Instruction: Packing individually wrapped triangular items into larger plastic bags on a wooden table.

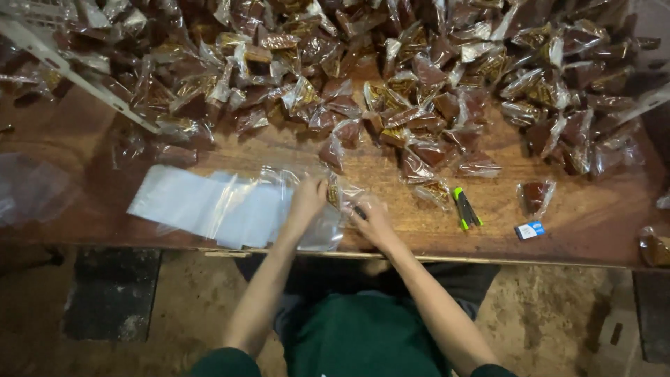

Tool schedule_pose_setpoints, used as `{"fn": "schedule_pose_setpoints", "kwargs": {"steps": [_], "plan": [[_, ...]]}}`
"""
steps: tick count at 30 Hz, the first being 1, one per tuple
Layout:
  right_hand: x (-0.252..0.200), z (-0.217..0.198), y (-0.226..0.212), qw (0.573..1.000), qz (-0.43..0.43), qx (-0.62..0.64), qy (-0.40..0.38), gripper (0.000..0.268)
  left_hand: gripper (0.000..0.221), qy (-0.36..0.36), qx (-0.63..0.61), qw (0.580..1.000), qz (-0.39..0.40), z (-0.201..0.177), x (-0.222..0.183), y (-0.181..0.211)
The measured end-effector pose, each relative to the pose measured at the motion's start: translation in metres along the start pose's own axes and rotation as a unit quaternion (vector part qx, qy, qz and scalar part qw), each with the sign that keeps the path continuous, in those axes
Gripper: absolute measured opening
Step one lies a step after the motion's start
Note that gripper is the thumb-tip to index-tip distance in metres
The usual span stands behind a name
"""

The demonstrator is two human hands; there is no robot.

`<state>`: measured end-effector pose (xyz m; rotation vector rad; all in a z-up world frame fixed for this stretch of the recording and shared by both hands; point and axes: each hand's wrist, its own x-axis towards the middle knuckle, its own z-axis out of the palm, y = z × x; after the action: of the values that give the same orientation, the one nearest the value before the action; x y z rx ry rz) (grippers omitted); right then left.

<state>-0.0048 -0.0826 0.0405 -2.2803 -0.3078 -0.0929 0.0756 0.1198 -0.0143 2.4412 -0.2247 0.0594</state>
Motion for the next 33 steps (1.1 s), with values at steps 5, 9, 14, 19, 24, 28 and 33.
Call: {"fn": "schedule_pose_setpoints", "kwargs": {"steps": [5, 9, 14, 19, 24, 28, 33], "plan": [[0.013, 0.024, 0.032, 0.997, 0.002, -0.074, -0.01, 0.028, 0.031, 0.015, -0.071, 0.995, -0.066, -0.011, -0.028, 0.028], [0.028, 0.015, 0.003, 0.998, -0.018, -0.066, -0.006, 0.03, 0.041, 0.017, -0.151, 0.988, -0.04, -0.069, -0.038, 0.087], [0.028, -0.03, -0.073, 0.996, 0.05, -0.004, -0.078, 0.046, 0.047, 0.041, -0.057, 0.997, -0.016, -0.049, -0.029, 0.056], [-0.026, -0.066, -0.071, 0.971, 0.195, 0.007, -0.141, 0.092, 0.041, 0.047, 0.003, 0.999, -0.024, -0.034, -0.018, 0.042], [-0.072, -0.096, -0.022, 0.964, 0.253, 0.076, 0.024, 0.065, 0.036, 0.173, 0.016, 0.981, 0.084, -0.029, 0.036, 0.057], [-0.077, -0.07, 0.047, 0.935, 0.235, 0.254, 0.082, 0.044, 0.034, 0.151, 0.074, 0.973, 0.155, 0.033, 0.131, 0.048], [-0.079, -0.069, 0.054, 0.933, 0.254, 0.239, 0.085, 0.034, 0.058, -0.069, 0.171, 0.981, -0.053, 0.1, 0.2, 0.013]]}}
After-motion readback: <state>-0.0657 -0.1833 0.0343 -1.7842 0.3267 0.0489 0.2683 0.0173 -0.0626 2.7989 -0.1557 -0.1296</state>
